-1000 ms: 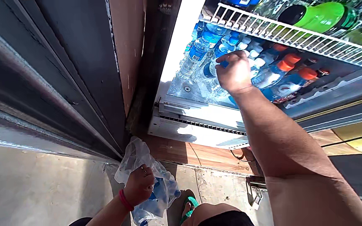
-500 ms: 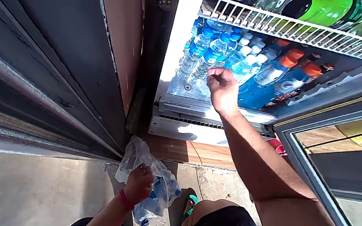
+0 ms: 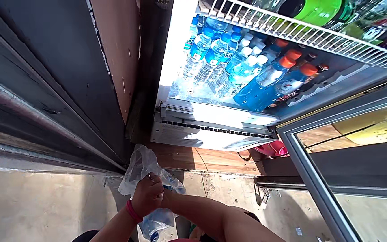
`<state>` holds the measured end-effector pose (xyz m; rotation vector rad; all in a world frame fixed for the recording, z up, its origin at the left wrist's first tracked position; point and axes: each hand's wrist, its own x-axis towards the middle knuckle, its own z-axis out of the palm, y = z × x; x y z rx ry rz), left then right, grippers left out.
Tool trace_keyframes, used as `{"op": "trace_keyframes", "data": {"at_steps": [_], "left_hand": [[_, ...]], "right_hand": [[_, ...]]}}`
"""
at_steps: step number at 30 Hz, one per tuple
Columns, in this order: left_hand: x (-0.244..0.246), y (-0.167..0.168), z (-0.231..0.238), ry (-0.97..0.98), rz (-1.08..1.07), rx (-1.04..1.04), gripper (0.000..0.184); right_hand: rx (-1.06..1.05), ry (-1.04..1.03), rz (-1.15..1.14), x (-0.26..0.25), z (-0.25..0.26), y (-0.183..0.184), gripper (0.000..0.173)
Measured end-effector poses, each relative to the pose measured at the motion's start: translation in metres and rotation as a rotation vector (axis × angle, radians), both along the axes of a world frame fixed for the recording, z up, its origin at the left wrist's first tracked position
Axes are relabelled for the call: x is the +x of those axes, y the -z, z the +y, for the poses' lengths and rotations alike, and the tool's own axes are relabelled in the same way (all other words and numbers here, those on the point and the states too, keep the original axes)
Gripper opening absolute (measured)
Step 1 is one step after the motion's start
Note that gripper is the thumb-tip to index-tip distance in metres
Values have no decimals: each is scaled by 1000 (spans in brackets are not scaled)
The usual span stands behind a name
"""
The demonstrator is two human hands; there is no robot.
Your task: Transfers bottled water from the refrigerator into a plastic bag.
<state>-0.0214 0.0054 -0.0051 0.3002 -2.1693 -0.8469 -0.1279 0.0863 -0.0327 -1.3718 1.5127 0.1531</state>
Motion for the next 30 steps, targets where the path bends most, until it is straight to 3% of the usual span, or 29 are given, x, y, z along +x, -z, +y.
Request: {"op": "trace_keyframes", "data": {"at_steps": [1,4,6,9,11,13,17,22,26,30], "left_hand": [[0,0,1,4,5,-4,19],[2,-2,2,26,8,-33,19],[4,-2,4,38,9,-42,18],[4,-1,5,45,2,-58,19],[3,-1,5,39,0,-68,19],[3,-2,4,29,-3,-79,18],[2,-2,8,62,-4,-93,18],[4,-3,6,76,-6,-106,18],[4,-3,4,67,0,-81,17],[2,-3,-3,-27,-3,4,17]], "right_hand": [[19,-58,54,3,1,-3,43],[251,-238,230,20,-9,-61,47],[236,-382,191,19,6,-38,50],[226,-397,258,37,32,10,62],[276,-457,311,40,32,6,59],[310,-502,332,39,26,-19,44],[353,-425,330,43,34,-14,39],[379,-186,252,27,48,-8,54],[345,-189,219,13,52,-5,59],[222,-107,152,-15,50,-17,46]]}}
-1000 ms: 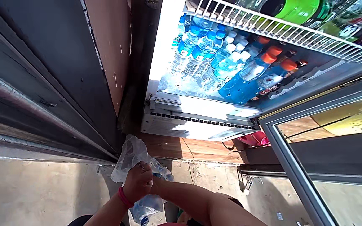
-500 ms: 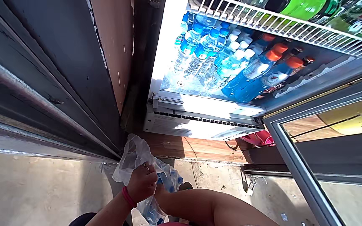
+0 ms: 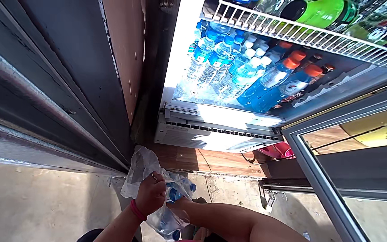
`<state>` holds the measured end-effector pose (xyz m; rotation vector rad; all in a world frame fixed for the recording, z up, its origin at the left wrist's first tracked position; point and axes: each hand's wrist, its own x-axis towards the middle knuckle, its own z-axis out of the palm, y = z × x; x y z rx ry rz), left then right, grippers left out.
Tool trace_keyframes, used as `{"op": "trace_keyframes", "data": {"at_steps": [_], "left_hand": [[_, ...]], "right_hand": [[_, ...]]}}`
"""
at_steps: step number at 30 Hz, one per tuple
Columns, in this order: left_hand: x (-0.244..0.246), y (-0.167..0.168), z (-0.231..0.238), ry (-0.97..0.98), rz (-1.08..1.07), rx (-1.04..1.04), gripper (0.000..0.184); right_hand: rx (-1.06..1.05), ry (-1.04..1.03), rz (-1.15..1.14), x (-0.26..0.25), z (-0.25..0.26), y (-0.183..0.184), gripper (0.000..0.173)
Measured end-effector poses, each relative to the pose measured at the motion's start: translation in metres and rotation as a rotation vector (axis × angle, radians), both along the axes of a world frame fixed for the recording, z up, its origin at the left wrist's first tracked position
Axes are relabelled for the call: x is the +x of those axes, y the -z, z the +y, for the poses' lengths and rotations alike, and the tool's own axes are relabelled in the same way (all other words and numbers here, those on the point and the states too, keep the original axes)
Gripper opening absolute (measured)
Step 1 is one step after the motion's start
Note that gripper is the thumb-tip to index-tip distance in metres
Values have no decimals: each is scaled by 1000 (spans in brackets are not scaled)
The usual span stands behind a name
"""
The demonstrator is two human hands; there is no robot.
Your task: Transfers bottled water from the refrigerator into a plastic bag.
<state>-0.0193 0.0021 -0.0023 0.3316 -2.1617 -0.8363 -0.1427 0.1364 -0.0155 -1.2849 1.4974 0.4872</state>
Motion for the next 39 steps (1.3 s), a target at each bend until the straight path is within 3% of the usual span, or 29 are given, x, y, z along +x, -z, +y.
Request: {"op": "trace_keyframes", "data": {"at_steps": [4,7,11,14,17,20,24,27,32,39], "left_hand": [[-2,-3,-7,-115,5,156,14],[-2,-3,-9,-117,8,167,15],[-3,2,-7,-87,7,141,15],[-2,1,-7,-99,9,150,13],[-3,-1,-8,-115,40,176,14],[-3,-2,-10,-130,45,187,14],[-5,-2,-5,-123,38,149,16],[-4,-2,-2,-123,29,123,16],[-1,-6,-1,-120,16,102,16],[3,-9,0,-97,27,84,17]], "right_hand": [[-373,264,-142,-30,7,-3,37],[-238,247,-79,-33,-18,-38,47],[-220,343,-14,-39,-22,-80,52],[-334,504,0,-58,-26,-136,47],[-616,677,20,-87,-35,-216,35],[-1116,829,75,-122,-36,-261,22],[-1509,908,87,-168,-60,-286,22],[-1669,904,163,-189,-100,-274,31],[-1630,916,355,-212,-179,-259,35],[-1374,878,511,-213,-262,-281,39]]}}
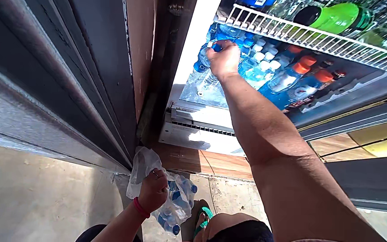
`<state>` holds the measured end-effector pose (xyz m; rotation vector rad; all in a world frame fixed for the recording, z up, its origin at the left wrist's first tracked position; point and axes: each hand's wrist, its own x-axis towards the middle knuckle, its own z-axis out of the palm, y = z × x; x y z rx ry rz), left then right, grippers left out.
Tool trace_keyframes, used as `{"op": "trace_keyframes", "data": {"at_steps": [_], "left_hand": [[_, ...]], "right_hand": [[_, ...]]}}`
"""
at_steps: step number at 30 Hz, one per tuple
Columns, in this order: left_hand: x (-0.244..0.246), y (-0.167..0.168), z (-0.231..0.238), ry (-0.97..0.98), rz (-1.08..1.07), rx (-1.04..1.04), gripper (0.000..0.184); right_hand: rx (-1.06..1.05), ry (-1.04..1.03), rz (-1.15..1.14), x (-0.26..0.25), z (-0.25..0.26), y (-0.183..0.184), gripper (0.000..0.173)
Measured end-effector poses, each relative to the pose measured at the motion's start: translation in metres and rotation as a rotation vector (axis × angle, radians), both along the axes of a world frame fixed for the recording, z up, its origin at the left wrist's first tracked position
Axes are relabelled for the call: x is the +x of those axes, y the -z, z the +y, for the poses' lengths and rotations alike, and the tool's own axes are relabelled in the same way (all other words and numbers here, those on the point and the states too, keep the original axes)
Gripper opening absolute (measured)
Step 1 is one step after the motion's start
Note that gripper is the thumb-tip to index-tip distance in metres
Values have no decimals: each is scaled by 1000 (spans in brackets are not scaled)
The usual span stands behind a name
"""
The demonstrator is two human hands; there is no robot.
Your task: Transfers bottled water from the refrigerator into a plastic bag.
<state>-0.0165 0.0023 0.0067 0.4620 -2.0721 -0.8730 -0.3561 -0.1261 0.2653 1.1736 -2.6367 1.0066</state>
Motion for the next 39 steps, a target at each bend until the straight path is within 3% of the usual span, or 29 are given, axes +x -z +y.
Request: {"op": "trace_keyframes", "data": {"at_steps": [4,10,15,19,21,24,26,28,30,34,36,39], "left_hand": [[0,-3,-1,9,0,20,15],[-1,-2,-2,21,23,36,17],[-1,-1,-4,22,22,31,17],[1,0,-7,27,19,41,16],[2,1,-8,30,21,45,16],[2,2,-9,34,22,55,17],[-1,2,-9,38,35,54,18],[-4,2,-7,49,45,50,18],[-7,2,-4,59,53,43,18],[-9,1,-1,106,75,17,17],[-8,2,2,144,77,-4,18],[-6,3,7,176,74,-17,19]], "right_hand": [[32,23,-49,-10,-31,-5,39],[-330,-33,-382,-27,-37,22,53],[-465,-76,-451,-18,-13,62,56],[-576,-174,-647,32,51,93,38],[-450,-307,-883,79,113,112,15],[81,-557,-1334,131,199,165,25],[428,-613,-1455,160,227,200,27],[537,-562,-1372,185,230,226,25],[572,-524,-1131,205,217,248,17],[720,-880,-677,221,192,308,43],[817,-775,-667,229,190,299,45],[731,-579,-718,236,212,297,43]]}}
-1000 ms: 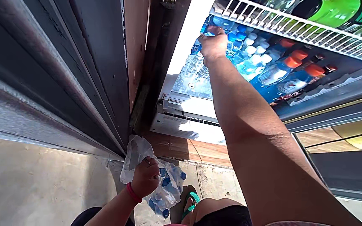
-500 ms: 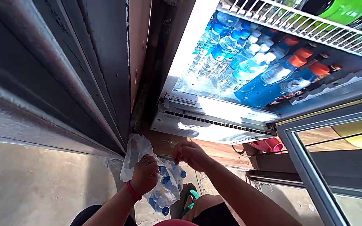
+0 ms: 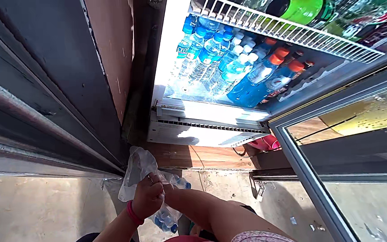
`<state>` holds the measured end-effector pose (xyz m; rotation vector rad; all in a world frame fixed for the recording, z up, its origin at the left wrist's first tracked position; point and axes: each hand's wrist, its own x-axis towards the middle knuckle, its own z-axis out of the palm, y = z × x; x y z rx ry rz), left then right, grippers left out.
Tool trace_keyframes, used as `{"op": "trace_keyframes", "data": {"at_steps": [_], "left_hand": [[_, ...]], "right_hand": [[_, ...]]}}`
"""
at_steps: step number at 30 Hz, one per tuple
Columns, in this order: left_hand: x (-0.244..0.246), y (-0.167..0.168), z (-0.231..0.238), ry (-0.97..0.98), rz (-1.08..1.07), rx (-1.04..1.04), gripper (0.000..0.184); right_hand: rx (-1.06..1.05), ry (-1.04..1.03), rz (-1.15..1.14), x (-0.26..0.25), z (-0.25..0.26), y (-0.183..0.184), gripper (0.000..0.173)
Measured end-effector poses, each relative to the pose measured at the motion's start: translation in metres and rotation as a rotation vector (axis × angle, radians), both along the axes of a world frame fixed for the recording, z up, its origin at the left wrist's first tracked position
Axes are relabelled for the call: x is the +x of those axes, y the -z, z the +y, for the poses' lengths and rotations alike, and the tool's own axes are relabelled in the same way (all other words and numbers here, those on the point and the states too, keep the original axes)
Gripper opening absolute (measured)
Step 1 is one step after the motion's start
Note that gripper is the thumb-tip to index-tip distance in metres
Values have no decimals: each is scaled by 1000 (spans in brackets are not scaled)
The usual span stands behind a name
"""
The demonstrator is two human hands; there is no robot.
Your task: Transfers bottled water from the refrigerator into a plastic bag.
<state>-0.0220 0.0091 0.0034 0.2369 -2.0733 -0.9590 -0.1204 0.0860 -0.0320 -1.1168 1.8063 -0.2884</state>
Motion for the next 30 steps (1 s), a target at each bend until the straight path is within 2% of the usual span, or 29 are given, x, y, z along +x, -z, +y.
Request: {"op": "trace_keyframes", "data": {"at_steps": [2,5,7,9,10,12,14,17,20,23,27,30], "left_hand": [[2,0,1,12,-7,-20,18],[4,3,-3,2,-16,-26,19],[6,5,-5,-28,-28,3,20],[6,6,-7,-57,-39,22,18],[5,6,-8,-73,-45,29,18],[5,5,-11,-108,-54,44,16],[5,5,-12,-134,-49,49,16],[7,4,-14,-155,-44,58,15],[9,5,-14,-162,-47,69,13],[9,3,-14,-169,-48,64,14],[8,1,-13,-192,-58,62,14],[6,1,-11,-183,-57,53,15]], "right_hand": [[88,-28,40,0,17,0,45],[137,-59,104,1,27,36,52],[138,-19,79,-7,29,41,52],[101,-173,120,-24,32,49,51],[130,-291,167,-29,28,41,51],[343,-485,222,-25,1,-18,51],[391,-514,218,-24,-12,-64,49],[279,-391,131,-38,-5,-105,52],[168,-138,-21,-64,5,-148,50],[12,138,-134,-94,8,-214,46],[-369,516,-72,-133,1,-276,36],[-723,547,106,-171,-12,-287,34]]}}
